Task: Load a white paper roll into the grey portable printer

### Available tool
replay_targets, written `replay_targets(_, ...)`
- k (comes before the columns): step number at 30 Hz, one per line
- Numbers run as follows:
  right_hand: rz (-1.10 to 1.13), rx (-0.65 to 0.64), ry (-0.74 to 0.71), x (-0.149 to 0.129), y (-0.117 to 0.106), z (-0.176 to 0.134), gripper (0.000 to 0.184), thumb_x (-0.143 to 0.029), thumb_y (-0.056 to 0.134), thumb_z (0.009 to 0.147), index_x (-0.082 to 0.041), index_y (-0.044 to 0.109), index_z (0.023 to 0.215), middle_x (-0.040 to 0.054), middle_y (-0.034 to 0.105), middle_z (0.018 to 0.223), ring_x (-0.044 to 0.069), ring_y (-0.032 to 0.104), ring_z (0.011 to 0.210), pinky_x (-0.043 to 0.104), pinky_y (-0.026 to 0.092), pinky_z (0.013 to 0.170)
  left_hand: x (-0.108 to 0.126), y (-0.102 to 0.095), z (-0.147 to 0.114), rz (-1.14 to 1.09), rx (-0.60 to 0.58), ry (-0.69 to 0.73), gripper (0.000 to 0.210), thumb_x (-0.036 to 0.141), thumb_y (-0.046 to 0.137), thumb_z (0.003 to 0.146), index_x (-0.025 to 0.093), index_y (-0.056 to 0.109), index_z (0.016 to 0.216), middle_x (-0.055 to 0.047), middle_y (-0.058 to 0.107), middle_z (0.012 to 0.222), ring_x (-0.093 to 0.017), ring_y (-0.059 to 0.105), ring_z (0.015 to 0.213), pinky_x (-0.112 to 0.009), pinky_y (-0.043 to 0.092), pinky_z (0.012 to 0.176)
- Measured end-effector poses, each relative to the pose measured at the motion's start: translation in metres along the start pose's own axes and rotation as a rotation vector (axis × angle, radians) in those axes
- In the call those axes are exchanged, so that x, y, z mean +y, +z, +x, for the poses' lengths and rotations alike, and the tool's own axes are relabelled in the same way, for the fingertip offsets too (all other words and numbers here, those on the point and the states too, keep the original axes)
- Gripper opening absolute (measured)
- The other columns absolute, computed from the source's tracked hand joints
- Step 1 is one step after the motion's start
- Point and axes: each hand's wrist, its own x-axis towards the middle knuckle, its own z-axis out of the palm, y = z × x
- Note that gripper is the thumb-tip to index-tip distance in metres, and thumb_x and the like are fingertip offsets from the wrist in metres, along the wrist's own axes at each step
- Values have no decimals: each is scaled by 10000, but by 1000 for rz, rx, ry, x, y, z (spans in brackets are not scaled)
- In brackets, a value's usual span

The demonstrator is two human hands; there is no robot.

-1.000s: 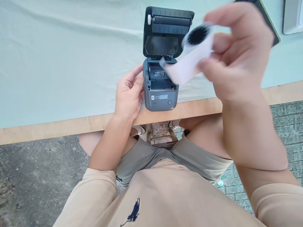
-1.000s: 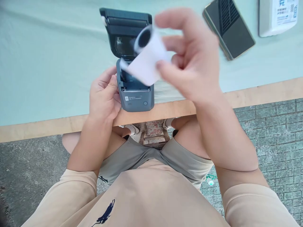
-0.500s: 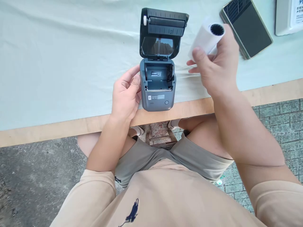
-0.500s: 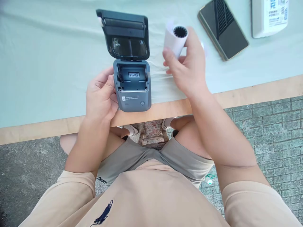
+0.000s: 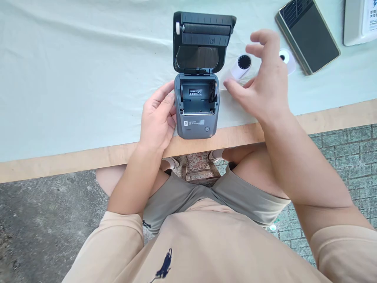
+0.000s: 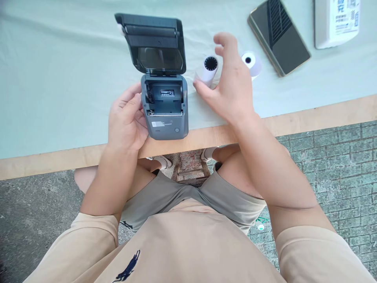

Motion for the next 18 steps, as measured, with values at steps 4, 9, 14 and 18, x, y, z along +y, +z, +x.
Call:
replay_targets(4, 122, 255, -201, 6, -19, -3, 362, -270, 568, 805, -216, 540, 1161, 85, 618, 1201, 222, 641, 1050, 274, 340, 481, 4, 2, -1, -41, -36, -6, 223, 324, 683, 891, 218, 740, 1078, 27, 771, 903, -120, 710, 739, -223, 556, 566)
replay_targets(9, 93, 487, -190, 34, -41, 5, 275, -112, 543, 699, -245, 585, 936, 62, 645, 934, 193, 605, 804, 333, 356, 571, 6, 5, -3, -32, -57, -2, 222, 363, 691, 889, 235, 736, 1065, 28, 769, 978, -137, 735, 876, -236, 609, 772)
replay_targets(14, -38, 235, 125, 45, -34, 11, 431, -100, 656, 595, -213, 525, 990, 138, 642, 1119, 220, 608, 980, 373, 445, 773, 5, 6, -2, -13, -15, 5, 244, 410, 695, 880, 231, 736, 1042, 13, 748, 987, -126, 733, 867, -218, 580, 702)
replay_targets(18, -191, 156, 194, 42, -27, 12, 367, -131, 661, 592, -234, 573, 934, 69, 689, 973, 214, 604, 882, 370, 426, 779, 4, 6, -2, -4, -45, 15, 245, 402, 699, 881, 238, 733, 1059, 18, 756, 981, -127, 732, 890, -220, 569, 684)
